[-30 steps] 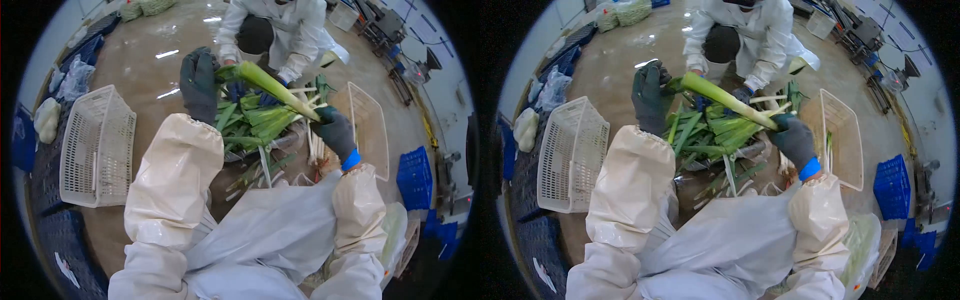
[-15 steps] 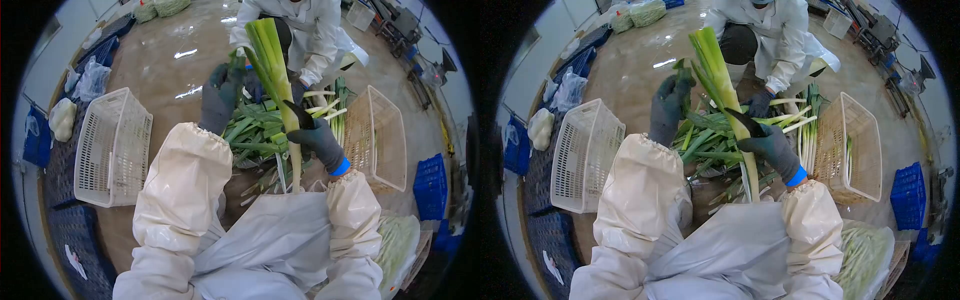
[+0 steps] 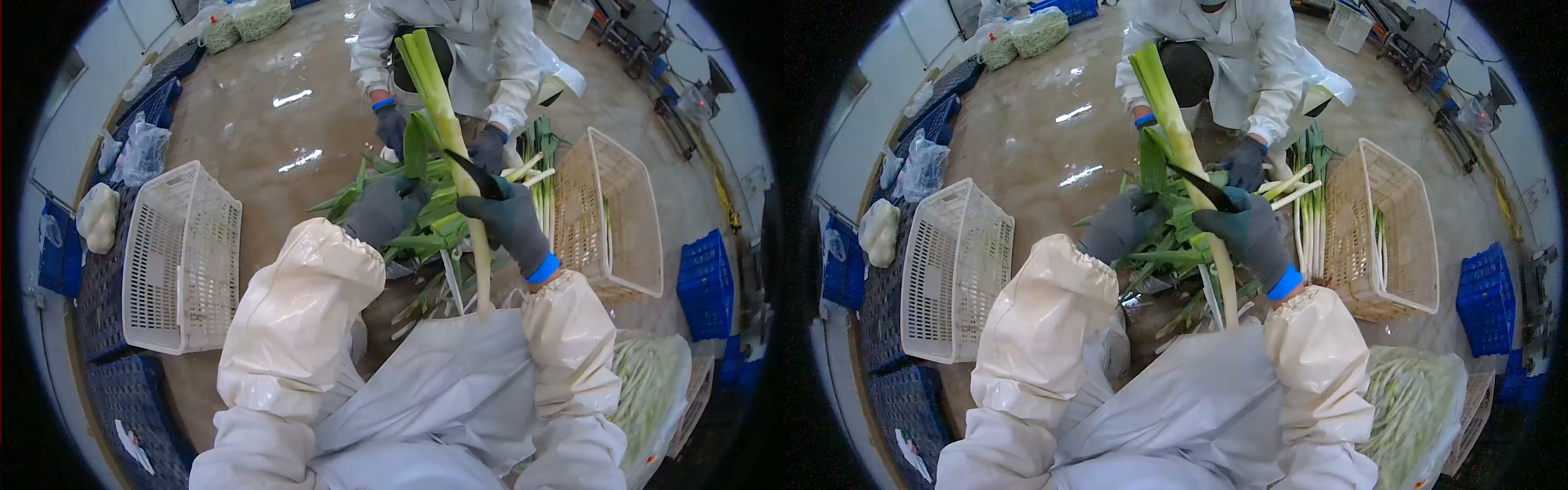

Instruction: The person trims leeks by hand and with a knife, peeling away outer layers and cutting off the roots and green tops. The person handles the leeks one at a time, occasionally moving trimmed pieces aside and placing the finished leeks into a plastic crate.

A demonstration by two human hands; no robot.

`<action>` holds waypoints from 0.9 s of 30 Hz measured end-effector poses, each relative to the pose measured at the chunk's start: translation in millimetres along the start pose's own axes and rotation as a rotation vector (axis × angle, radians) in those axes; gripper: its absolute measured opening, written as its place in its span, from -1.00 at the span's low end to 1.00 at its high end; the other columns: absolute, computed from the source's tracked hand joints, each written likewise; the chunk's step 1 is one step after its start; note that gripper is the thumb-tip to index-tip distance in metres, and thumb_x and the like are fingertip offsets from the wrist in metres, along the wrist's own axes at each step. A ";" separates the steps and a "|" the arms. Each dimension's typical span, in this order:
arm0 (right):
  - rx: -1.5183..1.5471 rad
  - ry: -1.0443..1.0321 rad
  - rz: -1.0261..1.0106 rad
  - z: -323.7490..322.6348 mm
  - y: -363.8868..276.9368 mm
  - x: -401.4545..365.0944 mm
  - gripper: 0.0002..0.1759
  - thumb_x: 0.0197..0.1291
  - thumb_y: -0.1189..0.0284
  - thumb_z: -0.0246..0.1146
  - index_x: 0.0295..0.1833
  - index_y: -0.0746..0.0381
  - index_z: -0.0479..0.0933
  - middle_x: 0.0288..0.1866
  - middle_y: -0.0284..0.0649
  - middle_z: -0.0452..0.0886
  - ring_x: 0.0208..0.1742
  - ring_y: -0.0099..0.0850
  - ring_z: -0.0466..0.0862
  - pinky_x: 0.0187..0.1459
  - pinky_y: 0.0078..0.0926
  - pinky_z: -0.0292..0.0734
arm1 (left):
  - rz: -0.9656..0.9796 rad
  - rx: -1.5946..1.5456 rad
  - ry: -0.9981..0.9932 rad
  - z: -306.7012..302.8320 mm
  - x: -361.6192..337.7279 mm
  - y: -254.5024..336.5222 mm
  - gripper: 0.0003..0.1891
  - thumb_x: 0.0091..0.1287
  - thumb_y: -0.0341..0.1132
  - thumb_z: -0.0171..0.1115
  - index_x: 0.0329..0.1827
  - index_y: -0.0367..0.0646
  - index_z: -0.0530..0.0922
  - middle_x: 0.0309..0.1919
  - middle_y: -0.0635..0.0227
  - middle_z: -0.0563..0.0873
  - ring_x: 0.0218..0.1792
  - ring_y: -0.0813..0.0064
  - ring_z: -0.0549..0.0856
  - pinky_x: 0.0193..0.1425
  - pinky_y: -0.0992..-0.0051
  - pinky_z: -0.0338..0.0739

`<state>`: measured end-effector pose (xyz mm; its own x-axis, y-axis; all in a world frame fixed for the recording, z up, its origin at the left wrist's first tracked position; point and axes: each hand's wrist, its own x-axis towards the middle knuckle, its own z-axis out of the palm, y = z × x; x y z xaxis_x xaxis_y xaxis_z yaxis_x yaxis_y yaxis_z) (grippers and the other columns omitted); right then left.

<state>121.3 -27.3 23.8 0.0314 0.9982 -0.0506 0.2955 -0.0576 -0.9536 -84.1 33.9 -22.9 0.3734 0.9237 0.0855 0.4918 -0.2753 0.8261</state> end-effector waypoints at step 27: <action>0.138 0.086 -0.178 27.7 -6.2 -0.8 -0.52 0.02 0.39 0.48 0.05 0.36 0.57 -0.28 -0.30 0.66 -0.33 -0.62 0.61 -0.32 -0.64 0.54 | -0.102 -1.217 0.146 0.7 8.4 23.1 -0.63 0.41 -0.09 0.16 0.03 -0.23 0.52 -0.20 0.26 0.69 -0.24 0.42 0.72 -0.23 0.45 0.66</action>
<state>93.0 -27.3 21.6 0.0737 0.9871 0.1419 0.1701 0.1277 -0.9771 -69.1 35.1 -3.5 0.2465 0.9691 -0.0125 -0.5698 0.1553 0.8070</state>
